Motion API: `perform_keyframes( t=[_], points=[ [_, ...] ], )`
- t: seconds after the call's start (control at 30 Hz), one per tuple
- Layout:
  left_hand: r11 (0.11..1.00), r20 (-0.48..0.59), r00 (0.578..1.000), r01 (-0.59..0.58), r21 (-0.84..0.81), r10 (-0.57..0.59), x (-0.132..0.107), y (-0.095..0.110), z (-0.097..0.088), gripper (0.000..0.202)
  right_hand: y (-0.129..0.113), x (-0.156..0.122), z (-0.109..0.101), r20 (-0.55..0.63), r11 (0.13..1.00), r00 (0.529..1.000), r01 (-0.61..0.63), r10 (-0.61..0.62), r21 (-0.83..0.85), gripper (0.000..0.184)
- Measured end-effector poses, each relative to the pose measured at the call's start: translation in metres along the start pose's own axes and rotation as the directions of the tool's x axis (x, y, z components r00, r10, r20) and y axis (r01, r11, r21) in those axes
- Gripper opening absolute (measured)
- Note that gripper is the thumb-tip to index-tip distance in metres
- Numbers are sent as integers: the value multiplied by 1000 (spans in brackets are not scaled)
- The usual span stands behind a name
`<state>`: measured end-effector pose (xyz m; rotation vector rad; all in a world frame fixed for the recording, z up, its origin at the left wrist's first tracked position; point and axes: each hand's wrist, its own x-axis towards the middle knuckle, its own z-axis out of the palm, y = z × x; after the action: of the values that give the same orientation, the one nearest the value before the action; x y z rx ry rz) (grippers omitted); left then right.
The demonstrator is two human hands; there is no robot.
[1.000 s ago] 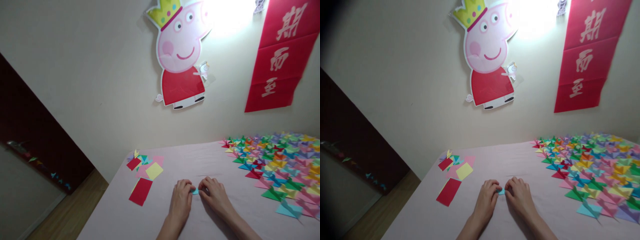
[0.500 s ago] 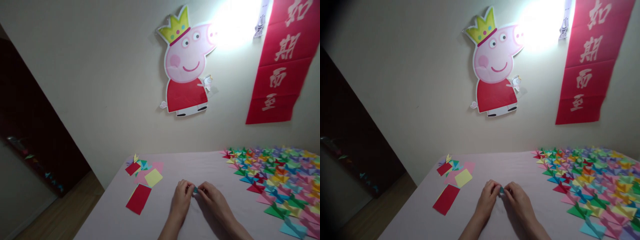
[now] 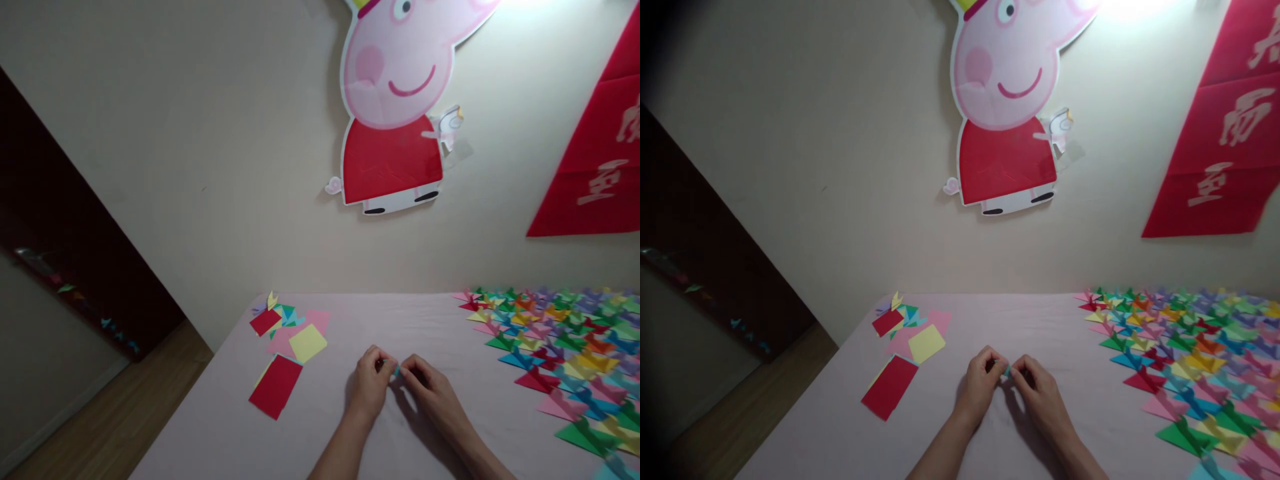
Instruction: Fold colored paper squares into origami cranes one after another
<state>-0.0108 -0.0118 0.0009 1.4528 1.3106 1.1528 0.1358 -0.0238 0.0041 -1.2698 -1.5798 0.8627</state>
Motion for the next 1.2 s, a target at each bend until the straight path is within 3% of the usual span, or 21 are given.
perform_keyframes(
  t=[0.33, 0.63, 0.87, 0.97, 1.07, 1.1, 1.17, 1.2],
  points=[
    [983, 31, 999, 19, -182, -13, 0, 0, -1, 25, 3, -2, 0, 7, 991, 999, 42, -41, -130, 37],
    [978, -3, 1000, -3, -209, 2, 0, -2, -1, 29, 7, -1, 0, -31, 998, 1000, 4, -6, -65, 44],
    [982, -64, 998, -26, -185, 14, 2, -8, 1, 36, 9, 0, 4, -20, 995, 999, 37, -36, 89, 37],
    [985, -97, 995, -47, -165, 31, -1, 8, -1, 36, 5, -1, 1, -57, 993, 998, 10, -3, 121, 41],
    [980, -213, 971, -139, -146, 106, -19, 46, -5, 36, 0, 0, -3, -91, 989, 996, -6, 20, 149, 41],
    [963, -228, 955, -225, -146, 188, -30, 61, -7, 35, -1, 0, -4, -100, 986, 995, -11, 28, 168, 40],
    [933, -183, 944, -308, -188, 275, -57, 86, -9, 41, -3, 1, -5, -107, 978, 993, -27, 50, 208, 39],
    [942, -139, 957, -278, -187, 255, -72, 94, -9, 47, -4, 1, -5, -113, 972, 991, -38, 66, 230, 39]
  ],
)
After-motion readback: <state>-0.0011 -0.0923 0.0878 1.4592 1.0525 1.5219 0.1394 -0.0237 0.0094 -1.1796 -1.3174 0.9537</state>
